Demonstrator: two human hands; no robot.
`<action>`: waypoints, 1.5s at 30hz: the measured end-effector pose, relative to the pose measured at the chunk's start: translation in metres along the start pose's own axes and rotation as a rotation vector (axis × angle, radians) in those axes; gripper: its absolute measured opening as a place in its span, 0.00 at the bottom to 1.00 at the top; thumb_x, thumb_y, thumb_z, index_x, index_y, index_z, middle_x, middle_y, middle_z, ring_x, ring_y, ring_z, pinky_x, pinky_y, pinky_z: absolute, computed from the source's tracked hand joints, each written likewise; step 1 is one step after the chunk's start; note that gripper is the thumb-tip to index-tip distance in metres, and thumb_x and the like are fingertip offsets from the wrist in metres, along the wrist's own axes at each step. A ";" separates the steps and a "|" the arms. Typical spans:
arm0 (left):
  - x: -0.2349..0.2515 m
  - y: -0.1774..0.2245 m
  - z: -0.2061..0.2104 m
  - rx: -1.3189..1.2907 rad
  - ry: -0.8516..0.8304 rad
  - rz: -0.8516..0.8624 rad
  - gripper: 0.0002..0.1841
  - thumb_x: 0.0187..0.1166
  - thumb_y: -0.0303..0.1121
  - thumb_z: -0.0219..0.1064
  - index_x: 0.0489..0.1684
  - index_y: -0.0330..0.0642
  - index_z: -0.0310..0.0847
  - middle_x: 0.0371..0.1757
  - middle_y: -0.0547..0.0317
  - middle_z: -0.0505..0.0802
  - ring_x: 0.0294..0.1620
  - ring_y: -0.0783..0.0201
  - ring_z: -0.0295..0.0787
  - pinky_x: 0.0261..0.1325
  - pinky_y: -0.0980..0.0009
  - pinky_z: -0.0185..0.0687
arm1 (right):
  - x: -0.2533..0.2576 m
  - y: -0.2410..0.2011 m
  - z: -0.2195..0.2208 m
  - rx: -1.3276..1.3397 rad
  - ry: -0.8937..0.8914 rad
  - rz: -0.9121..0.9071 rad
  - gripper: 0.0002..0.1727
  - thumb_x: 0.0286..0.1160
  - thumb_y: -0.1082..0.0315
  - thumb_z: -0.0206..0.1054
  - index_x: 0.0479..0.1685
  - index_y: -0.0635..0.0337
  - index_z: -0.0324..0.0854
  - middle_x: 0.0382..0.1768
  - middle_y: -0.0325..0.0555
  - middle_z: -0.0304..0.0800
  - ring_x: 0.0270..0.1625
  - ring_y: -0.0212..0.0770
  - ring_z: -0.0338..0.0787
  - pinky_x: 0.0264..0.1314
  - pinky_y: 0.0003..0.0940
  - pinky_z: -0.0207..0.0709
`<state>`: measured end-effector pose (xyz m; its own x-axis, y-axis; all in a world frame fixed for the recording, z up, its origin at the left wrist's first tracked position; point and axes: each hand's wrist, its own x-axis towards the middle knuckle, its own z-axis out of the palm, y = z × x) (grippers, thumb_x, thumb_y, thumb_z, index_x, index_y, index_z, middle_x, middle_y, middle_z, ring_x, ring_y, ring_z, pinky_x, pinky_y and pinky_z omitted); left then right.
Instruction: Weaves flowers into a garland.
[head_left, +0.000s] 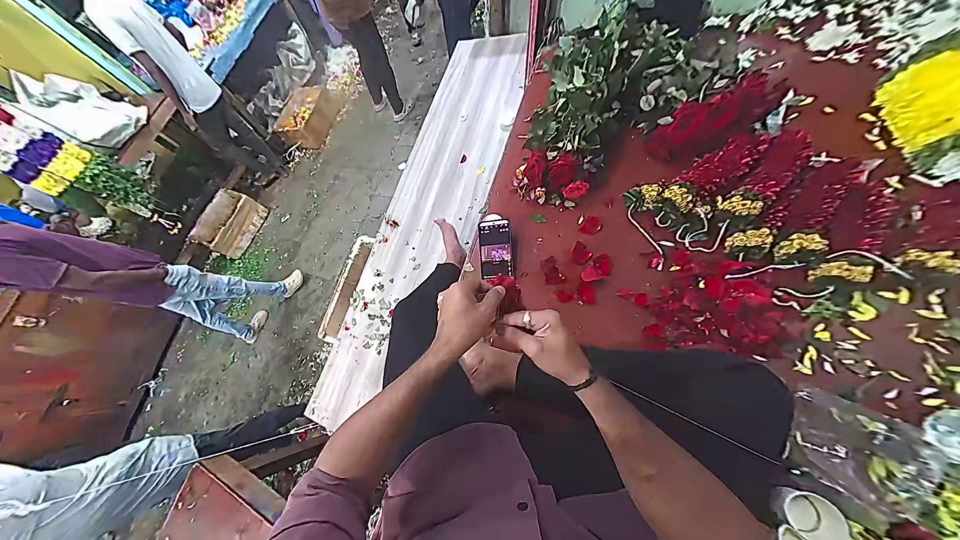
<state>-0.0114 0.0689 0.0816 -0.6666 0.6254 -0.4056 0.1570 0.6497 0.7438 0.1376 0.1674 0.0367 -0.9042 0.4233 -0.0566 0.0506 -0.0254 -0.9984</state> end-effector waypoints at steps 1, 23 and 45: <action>-0.002 -0.004 0.004 -0.032 0.011 -0.019 0.14 0.83 0.45 0.69 0.37 0.44 0.91 0.24 0.61 0.91 0.24 0.65 0.87 0.34 0.59 0.86 | -0.002 0.004 0.007 -0.101 -0.001 -0.001 0.09 0.77 0.66 0.68 0.35 0.56 0.94 0.32 0.35 0.95 0.35 0.24 0.89 0.43 0.28 0.84; -0.014 -0.034 -0.023 0.272 -0.214 -0.073 0.11 0.69 0.48 0.75 0.34 0.53 0.96 0.35 0.62 0.96 0.40 0.61 0.93 0.50 0.47 0.87 | 0.004 0.010 -0.029 0.001 -0.185 0.274 0.06 0.75 0.68 0.73 0.35 0.56 0.95 0.30 0.33 0.94 0.31 0.23 0.86 0.39 0.24 0.80; -0.007 -0.068 -0.028 0.310 -0.294 -0.057 0.09 0.68 0.43 0.75 0.29 0.49 0.95 0.29 0.60 0.94 0.33 0.61 0.89 0.44 0.49 0.84 | 0.002 0.017 0.002 -0.144 -0.338 0.321 0.10 0.78 0.62 0.68 0.38 0.55 0.94 0.28 0.31 0.90 0.30 0.20 0.82 0.39 0.24 0.76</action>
<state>-0.0381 0.0087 0.0488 -0.4518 0.6521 -0.6088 0.3670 0.7579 0.5394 0.1360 0.1659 0.0197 -0.9193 0.0957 -0.3816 0.3859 0.0295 -0.9221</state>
